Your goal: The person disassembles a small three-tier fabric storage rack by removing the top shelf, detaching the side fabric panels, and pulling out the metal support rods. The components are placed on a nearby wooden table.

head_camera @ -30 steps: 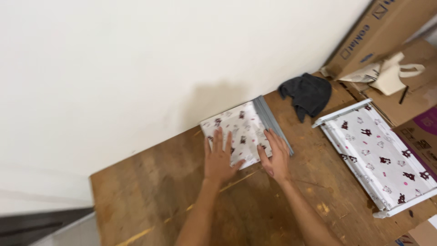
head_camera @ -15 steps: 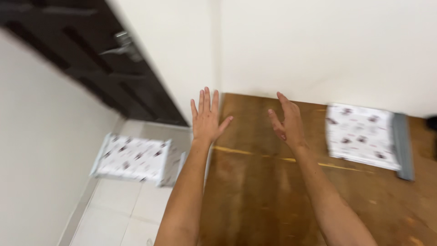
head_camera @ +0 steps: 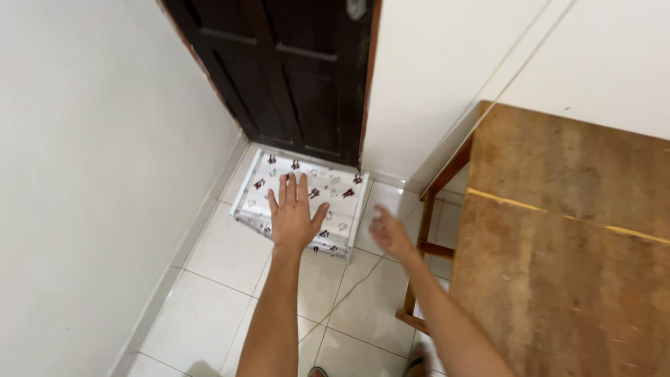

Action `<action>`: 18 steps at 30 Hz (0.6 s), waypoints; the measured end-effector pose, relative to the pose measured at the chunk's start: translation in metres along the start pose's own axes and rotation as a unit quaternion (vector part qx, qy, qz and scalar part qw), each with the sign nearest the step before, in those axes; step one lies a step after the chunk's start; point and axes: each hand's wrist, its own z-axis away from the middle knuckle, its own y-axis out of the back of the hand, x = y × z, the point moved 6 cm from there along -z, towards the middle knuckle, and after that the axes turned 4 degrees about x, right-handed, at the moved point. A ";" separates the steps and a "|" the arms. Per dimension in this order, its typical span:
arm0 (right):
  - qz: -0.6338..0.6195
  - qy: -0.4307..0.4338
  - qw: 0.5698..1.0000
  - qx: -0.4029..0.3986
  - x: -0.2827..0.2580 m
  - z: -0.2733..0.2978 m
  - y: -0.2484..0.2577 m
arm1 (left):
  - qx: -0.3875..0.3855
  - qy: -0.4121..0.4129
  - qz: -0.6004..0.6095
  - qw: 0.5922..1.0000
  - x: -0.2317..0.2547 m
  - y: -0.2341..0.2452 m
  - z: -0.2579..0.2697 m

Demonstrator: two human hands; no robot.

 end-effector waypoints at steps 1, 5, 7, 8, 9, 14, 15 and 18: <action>0.057 -0.043 0.997 0.028 0.033 -0.013 0.004 | 0.006 -0.009 -0.001 1.000 -0.008 -0.014 0.005; 0.376 0.168 0.911 0.015 0.096 -0.010 -0.001 | 0.070 -0.033 0.060 0.995 -0.024 -0.078 0.033; 0.331 0.247 0.909 0.053 0.107 0.001 -0.005 | 0.146 -0.058 0.071 0.985 -0.024 -0.109 0.048; 0.305 0.286 0.906 0.073 0.111 0.008 -0.008 | 0.182 -0.071 0.076 0.978 -0.024 -0.123 0.056; 0.278 0.286 0.915 0.059 0.112 0.010 -0.014 | 0.211 -0.073 0.098 0.970 -0.025 -0.136 0.060; 0.296 0.322 0.899 -0.031 0.114 0.022 -0.030 | 0.354 -0.069 0.186 0.914 -0.035 -0.180 0.081; 0.315 0.352 0.880 -0.048 0.114 0.024 -0.034 | 0.378 -0.065 0.192 0.903 -0.039 -0.185 0.081; 0.353 0.457 0.812 -0.084 0.119 0.030 -0.046 | 0.437 -0.061 0.210 0.872 -0.046 -0.200 0.081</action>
